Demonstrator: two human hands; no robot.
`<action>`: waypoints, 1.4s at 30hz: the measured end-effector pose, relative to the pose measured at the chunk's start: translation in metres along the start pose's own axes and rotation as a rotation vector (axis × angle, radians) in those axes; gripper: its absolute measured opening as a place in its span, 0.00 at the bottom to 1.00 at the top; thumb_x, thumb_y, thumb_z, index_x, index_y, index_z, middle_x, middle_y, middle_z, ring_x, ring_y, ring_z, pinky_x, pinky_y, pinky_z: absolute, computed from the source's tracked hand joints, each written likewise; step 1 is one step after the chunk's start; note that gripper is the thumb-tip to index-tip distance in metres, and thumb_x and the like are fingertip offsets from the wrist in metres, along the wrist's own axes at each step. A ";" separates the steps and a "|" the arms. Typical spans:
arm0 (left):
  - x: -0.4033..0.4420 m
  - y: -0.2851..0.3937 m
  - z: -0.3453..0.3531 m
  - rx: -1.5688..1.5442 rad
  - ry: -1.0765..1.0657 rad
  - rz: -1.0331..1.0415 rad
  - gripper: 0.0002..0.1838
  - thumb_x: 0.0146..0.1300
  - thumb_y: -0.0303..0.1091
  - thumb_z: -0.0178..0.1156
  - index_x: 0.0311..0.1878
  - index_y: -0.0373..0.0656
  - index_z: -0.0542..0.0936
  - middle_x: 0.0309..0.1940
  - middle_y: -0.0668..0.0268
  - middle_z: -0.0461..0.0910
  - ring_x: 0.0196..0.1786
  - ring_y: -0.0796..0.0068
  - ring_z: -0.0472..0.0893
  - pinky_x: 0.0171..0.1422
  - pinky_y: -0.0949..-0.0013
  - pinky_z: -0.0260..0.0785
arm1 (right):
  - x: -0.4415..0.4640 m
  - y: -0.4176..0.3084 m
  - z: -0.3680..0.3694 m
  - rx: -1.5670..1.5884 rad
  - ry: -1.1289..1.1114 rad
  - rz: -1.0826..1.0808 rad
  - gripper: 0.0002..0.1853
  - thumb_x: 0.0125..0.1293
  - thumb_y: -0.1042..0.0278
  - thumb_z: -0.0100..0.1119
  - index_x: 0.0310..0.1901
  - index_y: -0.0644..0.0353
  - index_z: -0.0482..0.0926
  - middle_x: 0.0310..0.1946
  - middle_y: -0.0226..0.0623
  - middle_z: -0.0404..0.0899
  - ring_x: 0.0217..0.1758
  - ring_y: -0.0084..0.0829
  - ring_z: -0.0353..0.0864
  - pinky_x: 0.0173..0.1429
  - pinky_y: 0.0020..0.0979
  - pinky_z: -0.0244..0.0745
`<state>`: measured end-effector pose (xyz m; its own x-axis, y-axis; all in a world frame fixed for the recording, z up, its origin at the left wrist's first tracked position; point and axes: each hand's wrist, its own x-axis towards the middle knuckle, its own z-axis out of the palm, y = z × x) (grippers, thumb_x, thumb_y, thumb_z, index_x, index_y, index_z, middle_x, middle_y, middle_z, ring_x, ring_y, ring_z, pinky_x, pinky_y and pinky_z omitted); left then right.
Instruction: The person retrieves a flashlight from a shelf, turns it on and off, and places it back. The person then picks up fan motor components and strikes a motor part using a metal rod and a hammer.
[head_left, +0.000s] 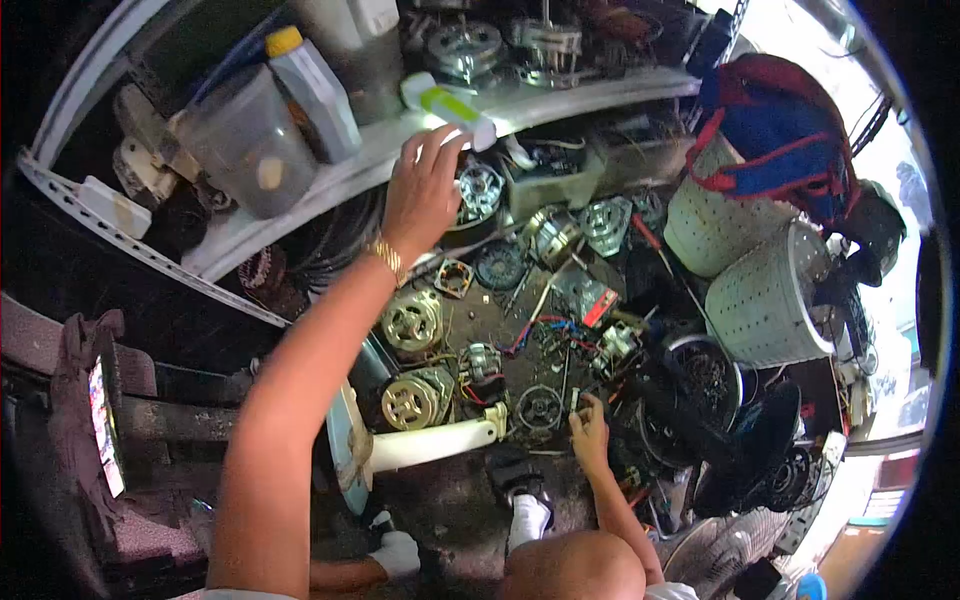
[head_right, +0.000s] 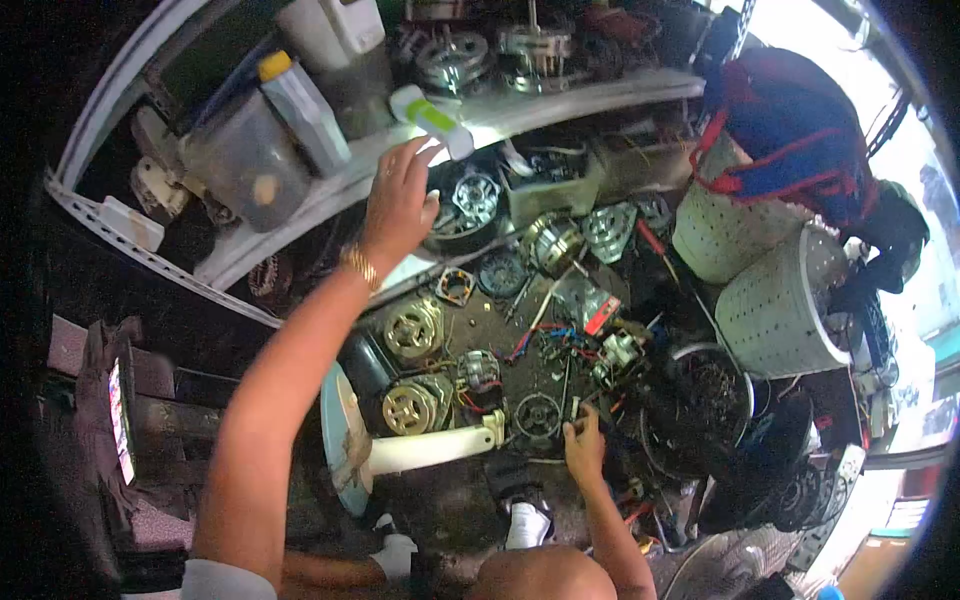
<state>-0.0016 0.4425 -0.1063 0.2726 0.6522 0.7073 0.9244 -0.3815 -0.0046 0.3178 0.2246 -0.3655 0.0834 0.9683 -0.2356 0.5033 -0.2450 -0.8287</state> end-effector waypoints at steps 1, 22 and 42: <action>0.016 -0.012 -0.001 0.083 -0.063 0.057 0.30 0.47 0.22 0.56 0.58 0.44 0.66 0.56 0.60 0.66 0.58 0.55 0.65 0.58 0.58 0.63 | 0.002 -0.003 0.000 0.005 0.006 -0.022 0.27 0.58 0.67 0.57 0.59 0.57 0.61 0.29 0.39 0.77 0.30 0.37 0.77 0.37 0.35 0.70; 0.126 -0.069 -0.040 -0.220 -0.458 0.080 0.26 0.47 0.28 0.59 0.53 0.38 0.69 0.50 0.50 0.73 0.54 0.53 0.72 0.58 0.60 0.64 | 0.003 -0.042 -0.014 0.008 -0.013 -0.121 0.23 0.55 0.73 0.58 0.54 0.60 0.66 0.31 0.41 0.78 0.25 0.31 0.76 0.32 0.31 0.69; 0.142 -0.152 0.005 -0.445 -0.255 -0.043 0.33 0.54 0.37 0.62 0.61 0.40 0.60 0.58 0.54 0.66 0.61 0.62 0.67 0.64 0.63 0.60 | 0.008 -0.040 -0.021 0.068 -0.070 -0.073 0.23 0.56 0.74 0.58 0.54 0.59 0.68 0.35 0.40 0.78 0.24 0.25 0.71 0.32 0.28 0.68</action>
<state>-0.1021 0.5967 -0.0089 0.3447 0.7914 0.5048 0.7484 -0.5563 0.3611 0.3167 0.2427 -0.3238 -0.0129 0.9783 -0.2069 0.4465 -0.1795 -0.8766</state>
